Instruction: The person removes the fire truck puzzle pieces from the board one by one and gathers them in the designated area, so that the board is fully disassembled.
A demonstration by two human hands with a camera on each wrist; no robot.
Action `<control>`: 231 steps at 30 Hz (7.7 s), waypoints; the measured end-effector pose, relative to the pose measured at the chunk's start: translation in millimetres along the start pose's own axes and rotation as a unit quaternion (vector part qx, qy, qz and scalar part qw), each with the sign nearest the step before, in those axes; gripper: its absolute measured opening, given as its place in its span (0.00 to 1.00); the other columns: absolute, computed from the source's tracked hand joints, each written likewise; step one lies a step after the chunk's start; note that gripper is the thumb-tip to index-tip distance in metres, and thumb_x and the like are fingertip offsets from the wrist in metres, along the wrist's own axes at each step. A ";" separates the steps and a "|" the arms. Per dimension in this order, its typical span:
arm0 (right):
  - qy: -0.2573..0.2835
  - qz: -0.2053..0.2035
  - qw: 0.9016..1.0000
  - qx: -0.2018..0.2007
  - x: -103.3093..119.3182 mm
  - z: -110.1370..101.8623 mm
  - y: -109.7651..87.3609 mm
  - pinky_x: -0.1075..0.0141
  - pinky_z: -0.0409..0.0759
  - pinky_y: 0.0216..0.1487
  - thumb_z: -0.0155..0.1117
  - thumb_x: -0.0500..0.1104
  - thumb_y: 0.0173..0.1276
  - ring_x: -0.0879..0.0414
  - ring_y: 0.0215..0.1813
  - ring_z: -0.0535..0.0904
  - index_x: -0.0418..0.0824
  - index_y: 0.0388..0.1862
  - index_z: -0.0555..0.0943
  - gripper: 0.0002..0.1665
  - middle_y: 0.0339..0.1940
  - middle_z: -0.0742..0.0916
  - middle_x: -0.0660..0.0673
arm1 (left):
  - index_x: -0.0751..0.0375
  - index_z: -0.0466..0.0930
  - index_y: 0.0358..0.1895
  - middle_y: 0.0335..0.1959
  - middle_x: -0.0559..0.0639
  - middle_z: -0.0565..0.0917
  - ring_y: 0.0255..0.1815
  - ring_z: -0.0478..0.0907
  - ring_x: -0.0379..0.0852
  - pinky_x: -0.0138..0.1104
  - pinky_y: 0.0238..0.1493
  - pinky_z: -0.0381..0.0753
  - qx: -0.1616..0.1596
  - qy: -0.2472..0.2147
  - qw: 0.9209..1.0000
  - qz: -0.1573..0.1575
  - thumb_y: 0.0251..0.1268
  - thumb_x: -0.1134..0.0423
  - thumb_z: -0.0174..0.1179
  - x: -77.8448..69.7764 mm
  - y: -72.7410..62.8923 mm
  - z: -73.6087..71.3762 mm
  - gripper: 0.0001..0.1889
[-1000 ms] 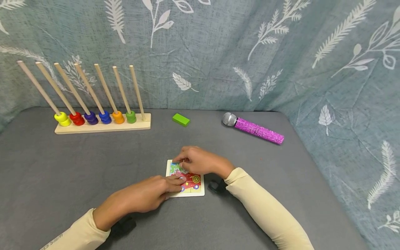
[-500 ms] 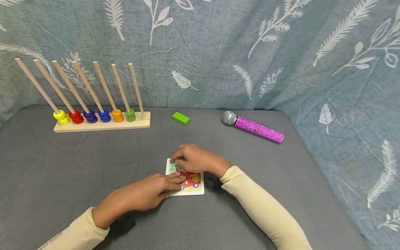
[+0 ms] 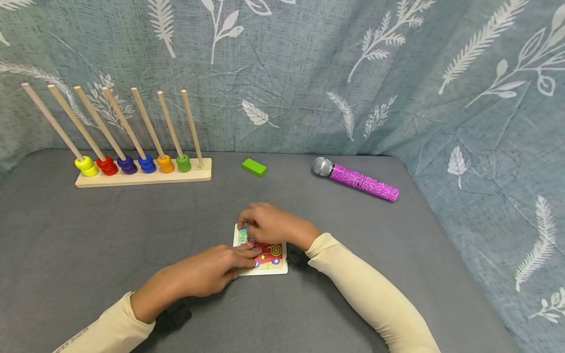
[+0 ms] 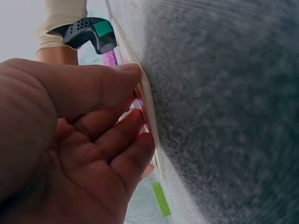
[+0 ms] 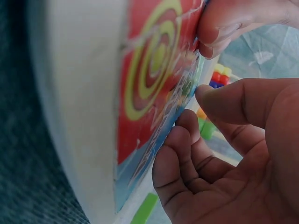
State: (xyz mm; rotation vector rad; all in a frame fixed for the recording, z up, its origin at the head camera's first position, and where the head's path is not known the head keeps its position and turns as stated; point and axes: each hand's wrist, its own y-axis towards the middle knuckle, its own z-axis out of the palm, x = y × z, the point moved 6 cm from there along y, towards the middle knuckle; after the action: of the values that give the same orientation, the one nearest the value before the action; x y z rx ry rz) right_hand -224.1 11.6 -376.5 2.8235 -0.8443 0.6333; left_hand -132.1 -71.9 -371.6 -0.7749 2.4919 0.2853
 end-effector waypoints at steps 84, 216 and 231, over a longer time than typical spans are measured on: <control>0.306 0.056 0.950 -0.036 -33.5 -22.9 -29.9 0.62 0.82 0.35 0.54 0.27 0.69 0.56 0.29 0.82 0.28 0.46 0.84 0.13 0.31 0.86 0.44 | 0.64 0.75 0.64 0.67 0.56 0.72 0.68 0.67 0.53 0.49 0.60 0.71 0.040 -0.015 0.999 -0.008 0.64 0.78 0.57 3.9 -4.6 -2.3 0.24; 0.183 0.041 0.981 -0.054 -29.8 -28.4 -35.2 0.70 0.79 0.45 0.61 0.33 0.68 0.64 0.41 0.82 0.35 0.45 0.87 0.11 0.41 0.88 0.48 | 0.64 0.76 0.63 0.67 0.55 0.72 0.68 0.67 0.52 0.49 0.61 0.71 0.037 0.006 0.999 -0.004 0.63 0.78 0.57 6.9 -5.6 -2.4 0.24; 0.190 0.031 0.981 -0.027 -17.9 -12.9 -23.8 0.72 0.77 0.38 0.64 0.34 0.67 0.68 0.34 0.77 0.36 0.43 0.87 0.09 0.38 0.88 0.50 | 0.64 0.76 0.64 0.68 0.55 0.71 0.69 0.66 0.52 0.49 0.62 0.70 0.042 -0.001 0.999 -0.004 0.62 0.79 0.57 6.9 -4.8 -2.5 0.25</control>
State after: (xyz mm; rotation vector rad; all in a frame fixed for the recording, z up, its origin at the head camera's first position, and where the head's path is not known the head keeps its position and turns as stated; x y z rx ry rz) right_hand -229.2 43.4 -372.5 2.5126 -0.8590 1.0945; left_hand -135.3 -79.8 -373.4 -0.7495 2.4806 0.1775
